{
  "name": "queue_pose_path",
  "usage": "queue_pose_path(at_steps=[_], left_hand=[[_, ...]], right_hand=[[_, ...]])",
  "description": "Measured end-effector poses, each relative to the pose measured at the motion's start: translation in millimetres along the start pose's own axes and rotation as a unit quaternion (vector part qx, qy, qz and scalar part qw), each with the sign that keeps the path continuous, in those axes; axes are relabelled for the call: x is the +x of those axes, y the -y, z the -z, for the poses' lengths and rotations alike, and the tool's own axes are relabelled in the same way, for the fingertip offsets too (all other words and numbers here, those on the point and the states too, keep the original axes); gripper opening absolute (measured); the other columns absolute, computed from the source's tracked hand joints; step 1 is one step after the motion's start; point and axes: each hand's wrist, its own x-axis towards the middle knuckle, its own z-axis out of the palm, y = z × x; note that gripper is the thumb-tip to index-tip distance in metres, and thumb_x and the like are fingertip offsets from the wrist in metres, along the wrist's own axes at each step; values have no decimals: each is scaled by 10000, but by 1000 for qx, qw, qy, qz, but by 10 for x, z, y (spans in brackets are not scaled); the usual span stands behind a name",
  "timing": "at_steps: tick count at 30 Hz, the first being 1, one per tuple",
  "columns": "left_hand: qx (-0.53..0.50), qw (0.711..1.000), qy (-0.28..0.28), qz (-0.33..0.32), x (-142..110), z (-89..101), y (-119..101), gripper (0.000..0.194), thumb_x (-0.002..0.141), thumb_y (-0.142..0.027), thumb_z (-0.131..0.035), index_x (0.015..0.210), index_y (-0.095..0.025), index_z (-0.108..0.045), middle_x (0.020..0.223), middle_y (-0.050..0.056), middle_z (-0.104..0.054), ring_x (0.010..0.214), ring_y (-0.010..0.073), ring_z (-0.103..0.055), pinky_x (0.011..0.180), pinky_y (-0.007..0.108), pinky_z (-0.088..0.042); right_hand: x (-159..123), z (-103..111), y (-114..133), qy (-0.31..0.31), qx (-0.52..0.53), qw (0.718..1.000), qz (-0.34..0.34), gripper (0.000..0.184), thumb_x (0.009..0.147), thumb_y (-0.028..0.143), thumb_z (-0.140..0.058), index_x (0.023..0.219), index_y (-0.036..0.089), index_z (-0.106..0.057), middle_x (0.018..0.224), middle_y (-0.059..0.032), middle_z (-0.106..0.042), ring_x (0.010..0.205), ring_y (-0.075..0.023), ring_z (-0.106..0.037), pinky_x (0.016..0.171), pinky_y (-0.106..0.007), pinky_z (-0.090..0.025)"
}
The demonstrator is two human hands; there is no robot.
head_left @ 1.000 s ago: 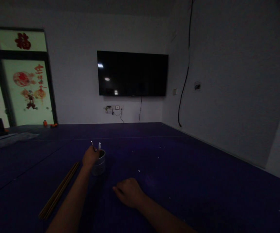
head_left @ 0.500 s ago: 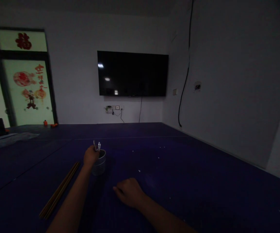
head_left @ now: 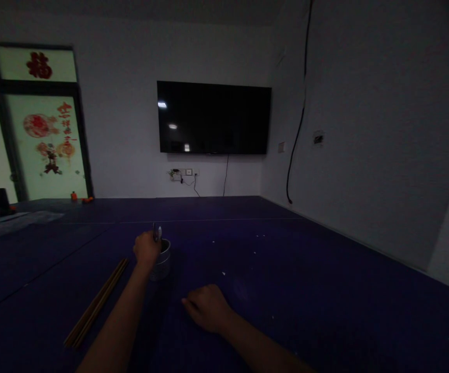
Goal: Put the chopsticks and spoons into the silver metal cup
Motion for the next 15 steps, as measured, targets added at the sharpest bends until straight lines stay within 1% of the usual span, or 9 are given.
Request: queue_pose_path(at_steps=[4, 9, 15], left_hand=[[24, 1000, 7, 4, -51, 65, -43, 259, 756, -271, -484, 930, -179, -653, 919, 125, -677, 921, 269, -599, 697, 305, -431], [21, 1000, 16, 1, -54, 86, -46, 287, 769, -357, -464, 928, -203, -647, 937, 133, -670, 944, 299, -589, 717, 356, -435], [11, 998, 55, 25, -34, 168, -73, 267, 731, -355, -506, 910, -213, -644, 976, 137, -664, 967, 307, -581, 750, 391, -431]], right_hand=[[0, -6, -9, -1, 1, 1000, 4, 381, 908, 350, -336, 761, 167, -637, 755, -43, -692, 647, -145, -631, 533, -219, -341], [-11, -6, -18, -5, -1, 1000, 3, 384, 905, 352, -346, 748, 161, -640, 738, -43, -686, 642, -156, -636, 511, -216, -332], [-17, -3, -22, -5, 6, 1000, 3, 384, 907, 352, -341, 760, 163, -641, 743, -43, -686, 633, -143, -625, 531, -220, -341]])
